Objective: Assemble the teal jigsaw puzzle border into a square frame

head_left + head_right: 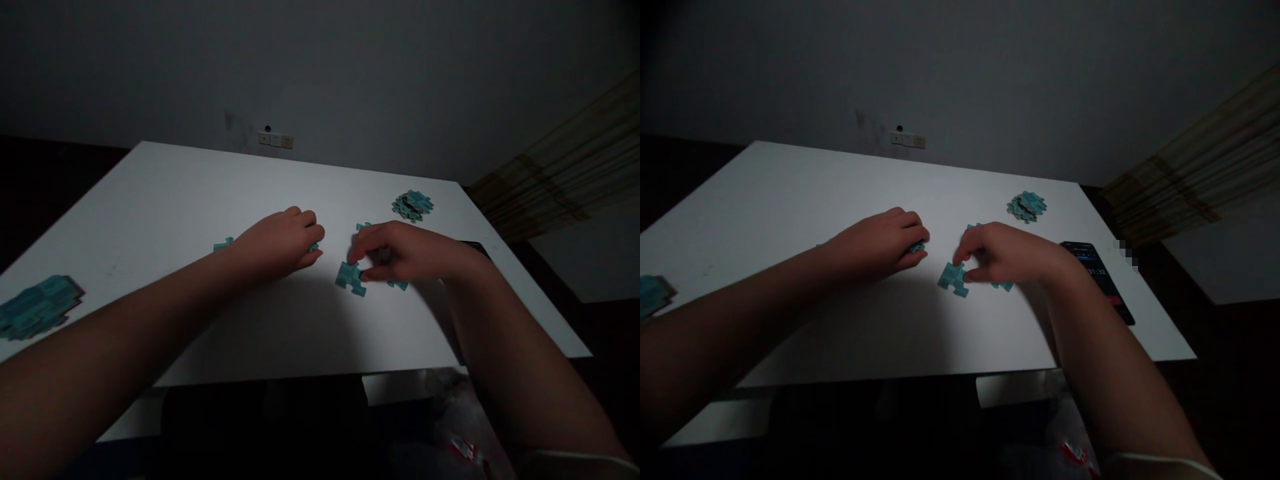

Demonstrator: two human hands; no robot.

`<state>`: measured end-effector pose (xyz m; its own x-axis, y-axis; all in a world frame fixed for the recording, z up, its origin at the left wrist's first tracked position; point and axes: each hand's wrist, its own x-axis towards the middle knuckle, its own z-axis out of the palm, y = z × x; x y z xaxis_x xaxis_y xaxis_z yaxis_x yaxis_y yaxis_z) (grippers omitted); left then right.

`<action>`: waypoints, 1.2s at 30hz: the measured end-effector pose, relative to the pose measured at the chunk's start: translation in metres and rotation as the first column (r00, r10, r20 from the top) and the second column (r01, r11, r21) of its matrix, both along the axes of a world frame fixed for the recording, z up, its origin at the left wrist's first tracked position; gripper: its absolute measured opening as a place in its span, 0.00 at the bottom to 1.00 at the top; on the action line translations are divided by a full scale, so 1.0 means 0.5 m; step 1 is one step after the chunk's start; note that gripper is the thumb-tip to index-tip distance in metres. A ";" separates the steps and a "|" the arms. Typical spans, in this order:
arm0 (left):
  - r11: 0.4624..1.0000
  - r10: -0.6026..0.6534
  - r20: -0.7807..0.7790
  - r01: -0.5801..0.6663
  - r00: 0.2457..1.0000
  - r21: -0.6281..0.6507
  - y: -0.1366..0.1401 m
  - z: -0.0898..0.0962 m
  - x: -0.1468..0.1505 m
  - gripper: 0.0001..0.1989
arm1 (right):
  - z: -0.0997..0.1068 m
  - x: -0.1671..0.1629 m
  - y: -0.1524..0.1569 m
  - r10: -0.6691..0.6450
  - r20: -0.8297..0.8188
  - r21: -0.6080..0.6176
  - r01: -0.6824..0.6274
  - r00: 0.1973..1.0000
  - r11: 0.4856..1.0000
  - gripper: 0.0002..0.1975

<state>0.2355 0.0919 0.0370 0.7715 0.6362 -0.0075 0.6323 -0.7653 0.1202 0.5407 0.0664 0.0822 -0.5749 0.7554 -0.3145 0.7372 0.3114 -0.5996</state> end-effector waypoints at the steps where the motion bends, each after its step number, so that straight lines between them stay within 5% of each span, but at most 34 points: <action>1: 1.000 0.015 0.009 -0.015 1.000 -0.006 0.001 0.001 -0.001 0.15 | 0.000 -0.006 -0.001 0.027 -0.031 -0.016 -0.027 0.999 0.999 0.08; 9: 0.995 0.093 0.044 -0.091 0.995 -0.044 0.011 -0.001 -0.005 0.18 | -0.010 -0.022 -0.007 0.113 -0.075 -0.039 -0.116 0.991 0.992 0.09; 17: 0.991 0.133 0.100 -0.135 0.986 0.014 0.047 -0.022 -0.017 0.16 | 0.003 -0.037 -0.025 0.132 -0.082 -0.212 -0.147 0.988 0.966 0.13; 23: 0.945 0.328 0.060 -0.328 0.943 -0.012 0.111 -0.015 -0.073 0.21 | -0.027 -0.041 -0.020 0.271 -0.116 -0.042 -0.278 0.955 0.960 0.08; 29: 0.930 0.367 0.153 -0.365 0.918 -0.042 0.155 -0.035 -0.126 0.23 | -0.064 -0.059 -0.031 0.164 -0.027 0.296 -0.148 0.986 0.943 0.30; 36: 0.901 0.431 0.219 -0.429 0.875 -0.060 0.163 -0.050 -0.128 0.22 | -0.088 -0.077 -0.033 0.201 -0.149 0.351 -0.138 0.968 0.926 0.14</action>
<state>0.1716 0.1736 0.0120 0.4041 0.9063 0.1241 0.8548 -0.4224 0.3014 0.5021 0.0501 0.0381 -0.7269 0.6841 0.0603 0.5451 0.6282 -0.5552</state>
